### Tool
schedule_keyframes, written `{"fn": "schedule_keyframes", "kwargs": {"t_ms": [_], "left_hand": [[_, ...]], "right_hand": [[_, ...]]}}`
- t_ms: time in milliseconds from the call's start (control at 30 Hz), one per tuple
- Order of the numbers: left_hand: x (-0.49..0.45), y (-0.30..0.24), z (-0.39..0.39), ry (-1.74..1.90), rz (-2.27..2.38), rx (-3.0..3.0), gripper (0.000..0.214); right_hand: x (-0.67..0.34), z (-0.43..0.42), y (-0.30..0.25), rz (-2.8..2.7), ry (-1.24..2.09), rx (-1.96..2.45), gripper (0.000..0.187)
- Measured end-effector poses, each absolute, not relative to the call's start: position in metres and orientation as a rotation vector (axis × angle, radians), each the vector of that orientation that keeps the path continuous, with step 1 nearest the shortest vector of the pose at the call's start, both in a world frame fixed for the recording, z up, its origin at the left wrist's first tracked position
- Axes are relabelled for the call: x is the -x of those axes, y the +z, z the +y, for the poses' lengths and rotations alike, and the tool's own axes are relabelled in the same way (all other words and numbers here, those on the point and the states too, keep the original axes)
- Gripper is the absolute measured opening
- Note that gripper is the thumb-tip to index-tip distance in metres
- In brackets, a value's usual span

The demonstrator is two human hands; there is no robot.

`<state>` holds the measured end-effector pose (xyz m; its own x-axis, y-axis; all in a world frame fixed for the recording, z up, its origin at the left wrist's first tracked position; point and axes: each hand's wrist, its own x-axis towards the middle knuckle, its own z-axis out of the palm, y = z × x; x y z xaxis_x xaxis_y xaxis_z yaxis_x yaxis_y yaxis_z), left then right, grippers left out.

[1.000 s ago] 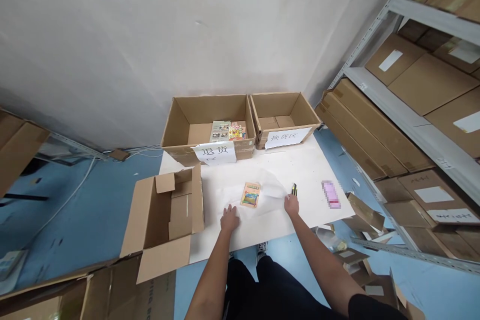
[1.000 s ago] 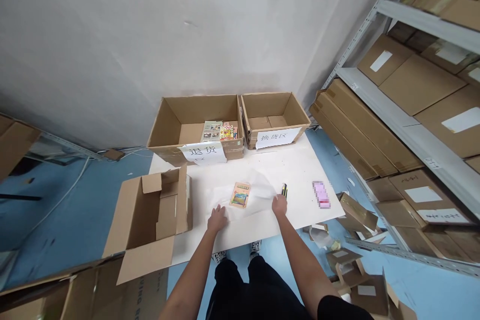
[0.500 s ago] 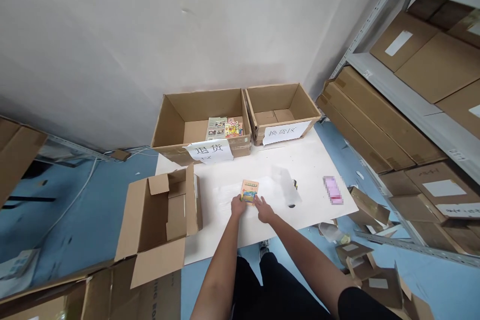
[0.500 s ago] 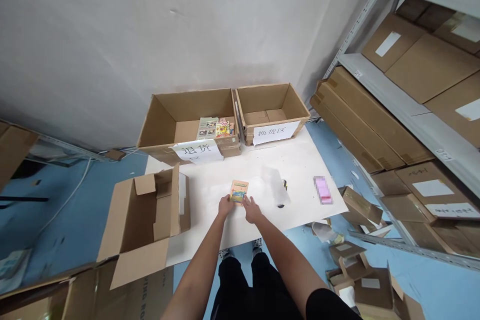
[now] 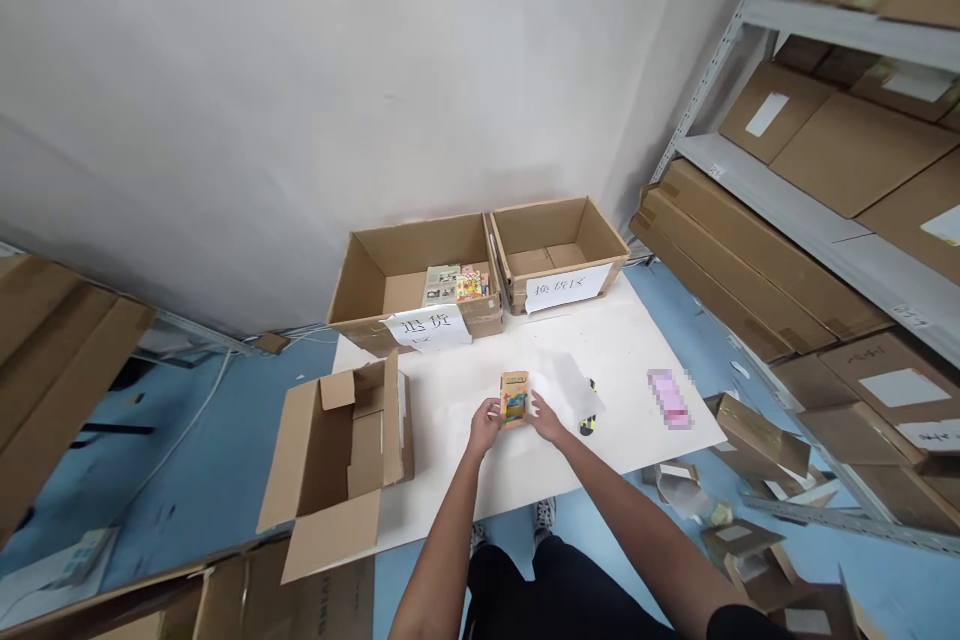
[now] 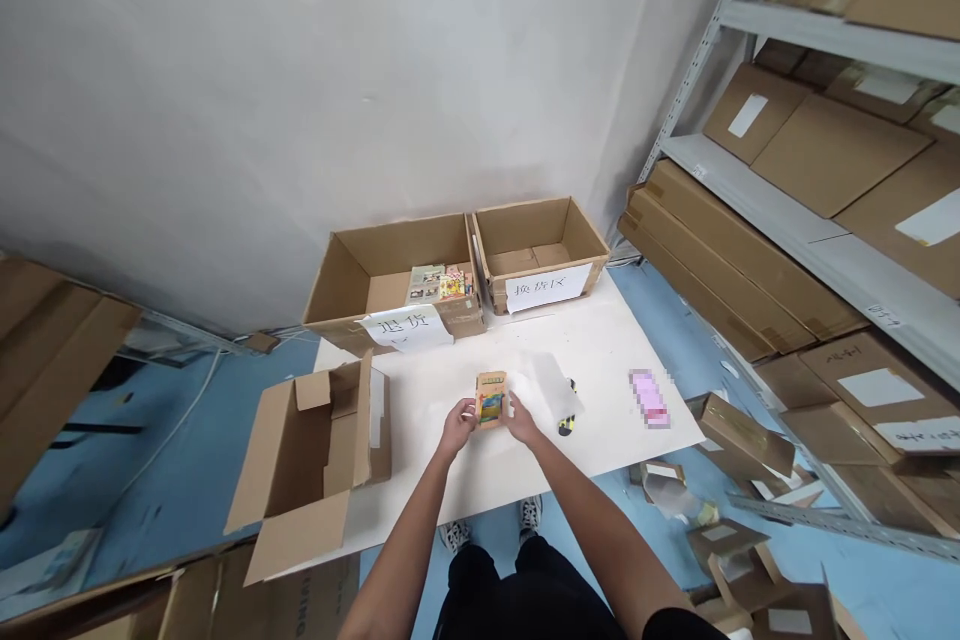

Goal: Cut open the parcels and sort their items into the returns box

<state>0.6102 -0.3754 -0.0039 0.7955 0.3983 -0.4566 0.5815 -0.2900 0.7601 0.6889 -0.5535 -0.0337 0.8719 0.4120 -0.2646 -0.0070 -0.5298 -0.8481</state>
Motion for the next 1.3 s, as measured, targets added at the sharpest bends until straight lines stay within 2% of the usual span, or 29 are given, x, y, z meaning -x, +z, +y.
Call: {"fn": "schedule_keyframes", "kwargs": {"t_ms": [100, 200, 333, 433, 600, 733, 867, 967, 1067, 1133, 1200, 1300], "left_hand": [[-0.606, 0.044, -0.366, -0.112, 0.571, -1.706, 0.052], [-0.605, 0.097, -0.354, -0.050, 0.412, -1.415, 0.066], [-0.605, 0.154, -0.347, -0.020, 0.345, -1.329, 0.071], [-0.609, 0.178, -0.349, 0.047, 0.338, -1.394, 0.071], [-0.619, 0.200, -0.373, 0.433, 0.438, -1.711, 0.048], [-0.626, 0.211, -0.405, 0.446, 0.270, -1.804, 0.053], [-0.627, 0.216, -0.405, 0.527, 0.353, -1.686, 0.051], [-0.624, 0.218, -0.386, 0.417, 0.437, -1.451, 0.062], [-0.619, 0.220, -0.373, 0.361, 0.463, -1.309, 0.071], [-0.618, 0.219, -0.371, 0.399, 0.469, -1.244, 0.076], [-0.618, 0.217, -0.373, 0.446, 0.464, -1.189, 0.079], [-0.619, 0.213, -0.375, 0.433, 0.437, -1.174, 0.075]], "right_hand": [[-0.711, -0.558, 0.018, -0.182, 0.688, 1.617, 0.072], [-0.730, -0.564, 0.081, -0.221, 0.739, 1.335, 0.065], [-0.740, -0.571, 0.148, -0.296, 0.813, 1.212, 0.060], [-0.742, -0.573, 0.176, -0.334, 0.843, 1.181, 0.063], [-0.738, -0.570, 0.197, -0.336, 0.718, 1.242, 0.062], [-0.721, -0.559, 0.209, -0.453, 0.705, 1.238, 0.058], [-0.713, -0.551, 0.211, -0.508, 0.599, 1.281, 0.055], [-0.722, -0.551, 0.209, -0.406, 0.410, 1.393, 0.068], [-0.733, -0.554, 0.207, -0.293, 0.460, 1.391, 0.088], [-0.737, -0.556, 0.208, -0.197, 0.499, 1.353, 0.094], [-0.737, -0.557, 0.210, -0.126, 0.513, 1.316, 0.089], [-0.734, -0.558, 0.216, -0.198, 0.636, 1.226, 0.067]]}}
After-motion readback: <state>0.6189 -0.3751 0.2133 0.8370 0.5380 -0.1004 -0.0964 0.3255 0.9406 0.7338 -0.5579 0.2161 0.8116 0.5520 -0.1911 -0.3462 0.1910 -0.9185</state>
